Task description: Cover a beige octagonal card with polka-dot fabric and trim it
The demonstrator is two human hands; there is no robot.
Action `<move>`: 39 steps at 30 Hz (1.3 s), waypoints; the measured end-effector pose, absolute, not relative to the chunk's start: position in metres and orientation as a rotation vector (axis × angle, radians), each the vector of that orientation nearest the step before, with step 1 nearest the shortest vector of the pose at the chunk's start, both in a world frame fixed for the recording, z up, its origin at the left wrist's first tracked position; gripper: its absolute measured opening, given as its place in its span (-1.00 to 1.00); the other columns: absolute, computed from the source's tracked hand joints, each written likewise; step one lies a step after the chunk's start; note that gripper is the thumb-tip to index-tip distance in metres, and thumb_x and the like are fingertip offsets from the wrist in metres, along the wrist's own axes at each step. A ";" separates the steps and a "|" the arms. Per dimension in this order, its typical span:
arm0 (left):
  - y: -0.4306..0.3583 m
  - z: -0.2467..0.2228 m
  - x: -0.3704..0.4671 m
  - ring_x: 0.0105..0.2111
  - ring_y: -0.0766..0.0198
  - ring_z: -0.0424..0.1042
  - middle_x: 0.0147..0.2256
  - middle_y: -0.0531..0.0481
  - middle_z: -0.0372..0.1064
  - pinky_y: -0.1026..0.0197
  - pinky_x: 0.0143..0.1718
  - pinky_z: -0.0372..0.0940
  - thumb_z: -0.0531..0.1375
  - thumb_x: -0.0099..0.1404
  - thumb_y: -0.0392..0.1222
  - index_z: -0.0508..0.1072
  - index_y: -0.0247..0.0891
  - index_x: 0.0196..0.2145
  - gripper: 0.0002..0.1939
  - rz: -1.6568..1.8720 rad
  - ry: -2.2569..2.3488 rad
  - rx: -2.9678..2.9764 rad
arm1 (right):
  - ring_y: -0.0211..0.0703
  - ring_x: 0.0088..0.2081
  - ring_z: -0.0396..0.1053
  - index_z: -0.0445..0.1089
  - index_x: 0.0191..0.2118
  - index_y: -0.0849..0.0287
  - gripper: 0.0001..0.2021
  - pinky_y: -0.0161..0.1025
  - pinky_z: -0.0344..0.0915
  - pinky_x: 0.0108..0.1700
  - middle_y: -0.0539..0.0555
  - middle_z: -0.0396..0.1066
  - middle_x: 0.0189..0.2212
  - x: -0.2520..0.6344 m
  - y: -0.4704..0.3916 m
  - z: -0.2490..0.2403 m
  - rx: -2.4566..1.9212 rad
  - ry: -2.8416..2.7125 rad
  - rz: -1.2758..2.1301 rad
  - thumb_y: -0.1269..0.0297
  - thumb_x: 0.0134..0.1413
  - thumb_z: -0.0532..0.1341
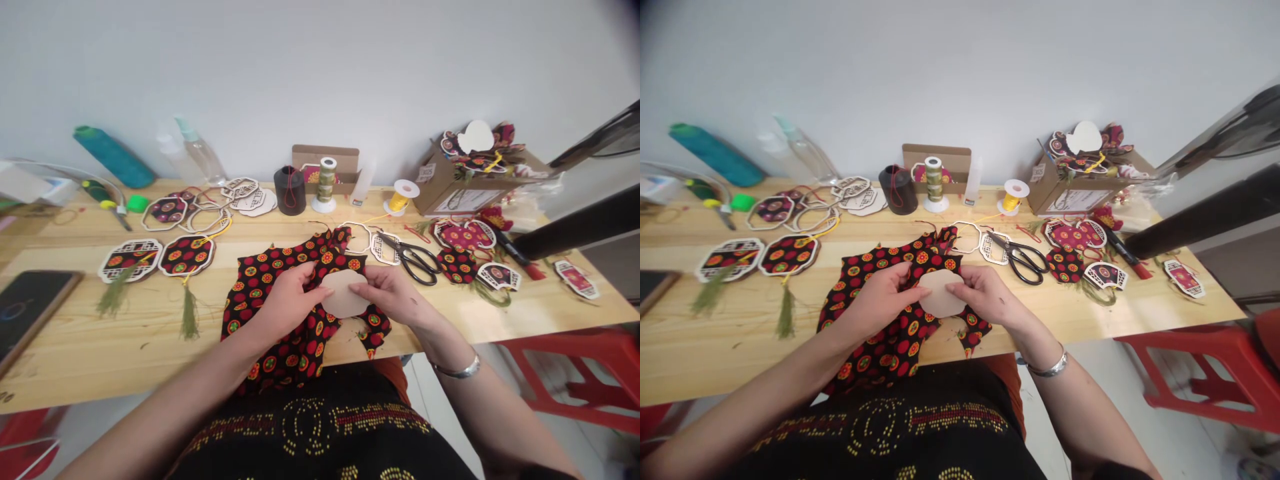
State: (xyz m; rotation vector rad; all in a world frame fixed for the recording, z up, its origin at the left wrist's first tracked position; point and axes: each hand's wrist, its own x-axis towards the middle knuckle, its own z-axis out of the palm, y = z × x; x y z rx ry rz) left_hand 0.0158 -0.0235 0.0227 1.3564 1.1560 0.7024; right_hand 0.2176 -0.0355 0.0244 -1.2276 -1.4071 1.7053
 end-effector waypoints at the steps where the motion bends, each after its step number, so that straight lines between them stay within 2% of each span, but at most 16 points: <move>1: -0.023 0.023 0.016 -0.24 0.20 0.51 -0.29 0.04 0.53 0.12 -0.18 0.40 0.26 0.16 -0.23 0.43 -0.23 -0.29 -0.87 0.712 1.137 1.334 | -0.24 -0.40 0.36 0.44 -0.33 0.23 -0.72 -0.25 0.31 -0.32 0.02 0.45 -0.44 0.218 -0.035 0.025 -1.234 -1.410 1.697 0.08 0.03 0.28; 6: -0.022 0.023 0.013 -0.03 0.14 0.46 -0.04 -0.08 0.49 0.04 0.05 0.32 0.22 0.22 -0.12 0.41 -0.25 -0.08 -0.68 0.745 1.104 1.235 | -0.29 -0.46 0.29 0.43 -0.39 0.22 -0.72 -0.29 0.26 -0.39 0.01 0.42 -0.49 0.220 -0.032 0.027 -1.260 -1.438 1.637 0.07 0.02 0.28; 10: -0.019 0.025 0.005 0.10 0.08 0.37 0.11 -0.21 0.37 -0.02 0.14 0.23 0.20 0.25 -0.04 0.25 -0.26 0.17 -0.42 0.699 1.178 1.249 | -0.22 -0.39 0.35 0.46 -0.38 0.21 -0.72 -0.25 0.31 -0.34 0.04 0.44 -0.47 0.224 -0.029 0.030 -1.307 -1.447 1.583 0.06 0.01 0.29; 14: -0.016 0.027 -0.004 0.20 -0.01 0.26 0.22 -0.19 0.26 -0.04 0.16 0.19 0.29 0.15 -0.02 0.22 -0.15 0.22 -0.29 0.591 1.238 1.417 | -0.16 -0.35 0.41 0.48 -0.35 0.19 -0.74 -0.18 0.36 -0.29 0.07 0.47 -0.44 0.227 -0.027 0.034 -1.298 -1.402 1.593 0.07 0.00 0.31; 17: -0.014 0.029 -0.006 0.14 -0.07 0.32 0.16 -0.18 0.33 -0.06 0.14 0.19 0.35 0.05 -0.01 0.37 -0.18 0.11 -0.34 0.503 1.302 1.564 | -0.15 -0.37 0.41 0.48 -0.35 0.20 -0.75 -0.17 0.37 -0.29 0.07 0.48 -0.44 0.231 -0.026 0.037 -1.302 -1.388 1.584 0.08 -0.01 0.31; 20: -0.012 0.029 -0.007 -0.07 -0.11 0.46 -0.10 -0.16 0.52 -0.09 -0.02 0.29 0.32 0.06 0.07 0.51 -0.19 -0.16 -0.58 0.405 1.366 1.754 | -0.13 -0.35 0.42 0.49 -0.37 0.21 -0.73 -0.18 0.37 -0.31 0.08 0.48 -0.45 0.235 -0.025 0.040 -1.326 -1.397 1.545 0.07 -0.02 0.32; 22: -0.011 0.028 -0.007 -0.22 -0.09 0.48 -0.28 -0.14 0.52 -0.10 -0.13 0.33 0.27 0.12 0.10 0.49 -0.18 -0.40 -0.71 0.316 1.391 1.916 | -0.13 -0.34 0.43 0.48 -0.39 0.21 -0.73 -0.19 0.38 -0.31 0.08 0.49 -0.45 0.238 -0.025 0.042 -1.319 -1.388 1.546 0.06 -0.04 0.33; 23: -0.010 0.028 -0.008 -0.24 -0.08 0.47 -0.31 -0.14 0.50 -0.11 -0.15 0.33 0.25 0.14 0.09 0.46 -0.19 -0.48 -0.71 0.285 1.393 1.987 | -0.13 -0.34 0.43 0.48 -0.40 0.21 -0.73 -0.19 0.38 -0.31 0.08 0.49 -0.45 0.239 -0.025 0.042 -1.312 -1.378 1.554 0.06 -0.05 0.34; 24: -0.009 0.028 -0.008 -0.21 -0.07 0.46 -0.27 -0.16 0.49 -0.13 -0.11 0.32 0.24 0.15 0.07 0.41 -0.19 -0.55 -0.70 0.281 1.386 2.039 | -0.14 -0.35 0.43 0.47 -0.41 0.21 -0.73 -0.18 0.39 -0.30 0.08 0.49 -0.46 0.240 -0.025 0.042 -1.307 -1.363 1.560 0.07 -0.06 0.35; 26: -0.008 0.029 -0.009 0.02 -0.11 0.36 -0.04 -0.19 0.43 -0.18 0.06 0.22 0.25 0.15 -0.01 0.34 -0.20 -0.63 -0.69 0.354 1.314 2.104 | -0.15 -0.37 0.44 0.48 -0.42 0.21 -0.74 -0.18 0.39 -0.31 0.06 0.48 -0.48 0.241 -0.024 0.042 -1.304 -1.329 1.569 0.09 -0.08 0.37; 28: -0.008 0.032 -0.009 0.25 -0.10 0.11 0.19 -0.11 0.26 -0.17 0.24 0.03 0.24 0.14 -0.12 0.30 -0.20 -0.66 -0.71 0.456 1.165 2.120 | -0.16 -0.39 0.44 0.49 -0.41 0.21 -0.75 -0.19 0.39 -0.31 0.06 0.49 -0.49 0.242 -0.025 0.041 -1.299 -1.295 1.584 0.10 -0.10 0.38; 29: -0.008 0.033 -0.009 0.30 -0.07 0.02 0.22 -0.06 0.23 -0.16 0.28 -0.04 0.22 0.13 -0.18 0.29 -0.20 -0.66 -0.73 0.492 1.077 2.102 | -0.17 -0.39 0.44 0.49 -0.41 0.21 -0.75 -0.18 0.40 -0.30 0.06 0.50 -0.49 0.242 -0.025 0.041 -1.294 -1.279 1.597 0.11 -0.11 0.39; 31: -0.009 0.035 -0.009 0.30 -0.01 0.05 0.11 -0.03 0.38 -0.14 0.30 -0.08 0.17 0.13 -0.26 0.34 -0.17 -0.62 -0.81 0.528 0.966 2.011 | -0.16 -0.39 0.45 0.50 -0.40 0.21 -0.74 -0.16 0.41 -0.26 0.07 0.52 -0.46 0.242 -0.025 0.040 -1.280 -1.253 1.629 0.10 -0.13 0.39; 34: -0.009 0.033 -0.007 0.09 -0.01 0.36 -0.20 0.00 0.54 -0.14 0.20 0.11 0.15 0.14 -0.26 0.46 -0.11 -0.43 -0.90 0.527 1.031 1.853 | -0.15 -0.39 0.46 0.51 -0.40 0.19 -0.73 -0.14 0.42 -0.25 0.08 0.54 -0.45 0.240 -0.025 0.040 -1.269 -1.223 1.658 0.09 -0.15 0.40; 36: -0.009 0.031 -0.006 -0.05 0.01 0.44 -0.21 0.00 0.53 -0.10 0.09 0.24 0.17 0.16 -0.20 0.46 -0.12 -0.26 -0.84 0.509 1.120 1.821 | -0.15 -0.39 0.47 0.51 -0.39 0.19 -0.74 -0.16 0.42 -0.27 0.08 0.54 -0.44 0.239 -0.024 0.039 -1.257 -1.203 1.674 0.11 -0.16 0.41; 39: -0.008 0.030 -0.005 -0.06 0.02 0.43 -0.08 -0.10 0.47 -0.03 0.00 0.31 0.23 0.18 -0.07 0.37 -0.17 0.00 -0.57 0.518 1.138 1.802 | -0.17 -0.38 0.47 0.52 -0.36 0.19 -0.75 -0.19 0.41 -0.28 0.08 0.55 -0.43 0.239 -0.023 0.038 -1.221 -1.183 1.707 0.13 -0.16 0.41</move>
